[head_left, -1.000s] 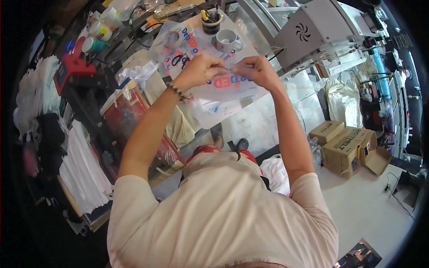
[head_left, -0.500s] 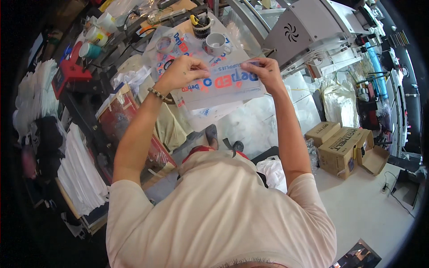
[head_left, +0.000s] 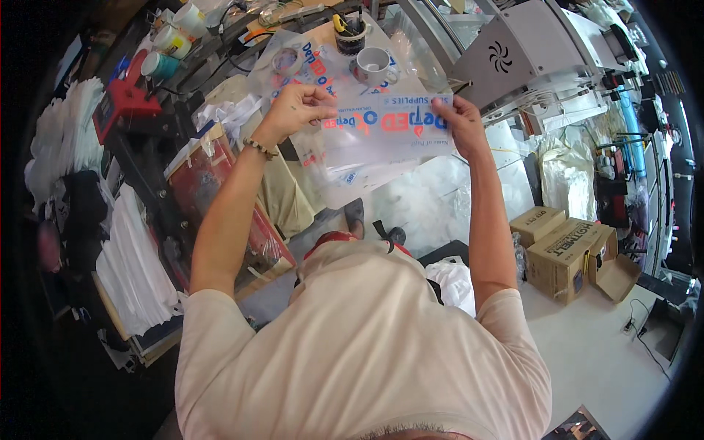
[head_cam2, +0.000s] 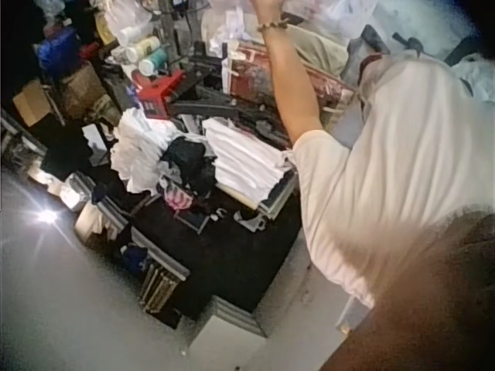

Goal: The person prepares graphics for printing by cutting out designs from a large sheet with scissors, then places the cutouts onto white tote bags and uses a heat press machine to transfer the designs. They repeat this process for multiple bags, smoothing the graphics by hand before pressing and stacking the finished items.

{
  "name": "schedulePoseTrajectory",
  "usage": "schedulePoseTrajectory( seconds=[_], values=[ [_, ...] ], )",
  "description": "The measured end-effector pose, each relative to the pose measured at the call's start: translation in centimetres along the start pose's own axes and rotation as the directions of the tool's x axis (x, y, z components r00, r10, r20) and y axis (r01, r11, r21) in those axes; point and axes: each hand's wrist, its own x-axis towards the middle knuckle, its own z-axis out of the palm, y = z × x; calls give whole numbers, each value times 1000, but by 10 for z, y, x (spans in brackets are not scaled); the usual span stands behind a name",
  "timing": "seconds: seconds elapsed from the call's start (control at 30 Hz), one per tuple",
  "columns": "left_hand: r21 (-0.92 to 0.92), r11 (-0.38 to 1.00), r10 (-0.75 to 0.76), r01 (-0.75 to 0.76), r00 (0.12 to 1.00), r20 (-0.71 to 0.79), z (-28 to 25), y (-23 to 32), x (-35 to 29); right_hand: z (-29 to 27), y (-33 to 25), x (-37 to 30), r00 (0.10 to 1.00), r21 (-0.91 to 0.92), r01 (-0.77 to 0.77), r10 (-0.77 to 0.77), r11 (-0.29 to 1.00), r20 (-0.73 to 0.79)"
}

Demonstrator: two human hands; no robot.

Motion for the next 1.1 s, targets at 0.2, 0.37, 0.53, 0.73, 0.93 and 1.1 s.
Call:
schedulePoseTrajectory(
  seconds=[0.2,0.37,0.53,0.73,0.93,1.1],
  values=[
    [-193,980,7,-46,980,-197,11,-33,10,-14,42,6,982,-66,-109,118,992,145],
    [-536,844,-48,-9,995,-93,36,-62,13,-7,51,5,996,2,-45,45,999,81],
    [-434,901,-77,13,989,-129,31,-68,11,-8,62,5,1000,-92,29,-28,995,5],
    [-318,945,-132,81,980,-145,27,-86,10,-1,64,-2,999,-38,-15,16,999,39],
    [-138,957,-275,254,949,-155,23,-114,15,-15,88,21,1000,-307,4,-13,952,-28],
    [24,941,-332,337,936,-121,38,-130,17,4,131,31,920,-773,140,-371,619,-130]
  ],
)
